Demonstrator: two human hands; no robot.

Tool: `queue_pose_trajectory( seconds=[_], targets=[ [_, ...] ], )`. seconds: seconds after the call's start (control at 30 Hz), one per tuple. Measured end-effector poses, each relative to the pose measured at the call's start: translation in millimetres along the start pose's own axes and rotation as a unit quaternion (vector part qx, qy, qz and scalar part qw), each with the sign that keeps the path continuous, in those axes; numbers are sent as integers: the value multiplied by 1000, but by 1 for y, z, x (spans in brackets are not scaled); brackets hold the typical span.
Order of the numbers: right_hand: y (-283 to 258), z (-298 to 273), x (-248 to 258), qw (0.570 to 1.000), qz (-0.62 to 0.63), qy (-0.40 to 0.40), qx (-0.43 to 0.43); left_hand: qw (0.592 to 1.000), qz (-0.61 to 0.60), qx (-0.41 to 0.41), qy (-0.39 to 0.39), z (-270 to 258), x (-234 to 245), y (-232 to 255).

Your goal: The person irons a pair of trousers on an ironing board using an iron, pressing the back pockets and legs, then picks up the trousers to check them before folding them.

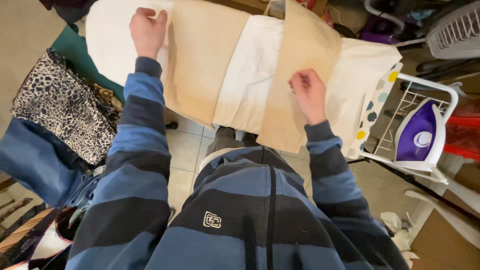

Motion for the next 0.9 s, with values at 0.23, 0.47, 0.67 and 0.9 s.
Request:
queue_pose_trajectory(
  seconds=[0.23,0.47,0.67,0.9],
  targets=[
    [-46,113,-133,980,40,-131,-141,924,-73,252,-279,33,-7,36],
    [-38,160,-169,962,247,-65,-92,852,-337,333,-222,57,-79,21],
    [-37,156,-170,937,282,-91,-185,821,-351,361,-269,72,-74,27],
    [-48,169,-172,928,308,-25,-209,809,-382,352,-275,82,-72,40]
  ],
)
Point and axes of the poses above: each hand's wrist, its own z-axis towards the middle knuckle, its own x-axis out of the back of the hand, y = z × x, the point moved 1 cm from there along z, towards the middle knuckle, and after that the axes turned 10 degrees about -y, right-handed, at the moved point
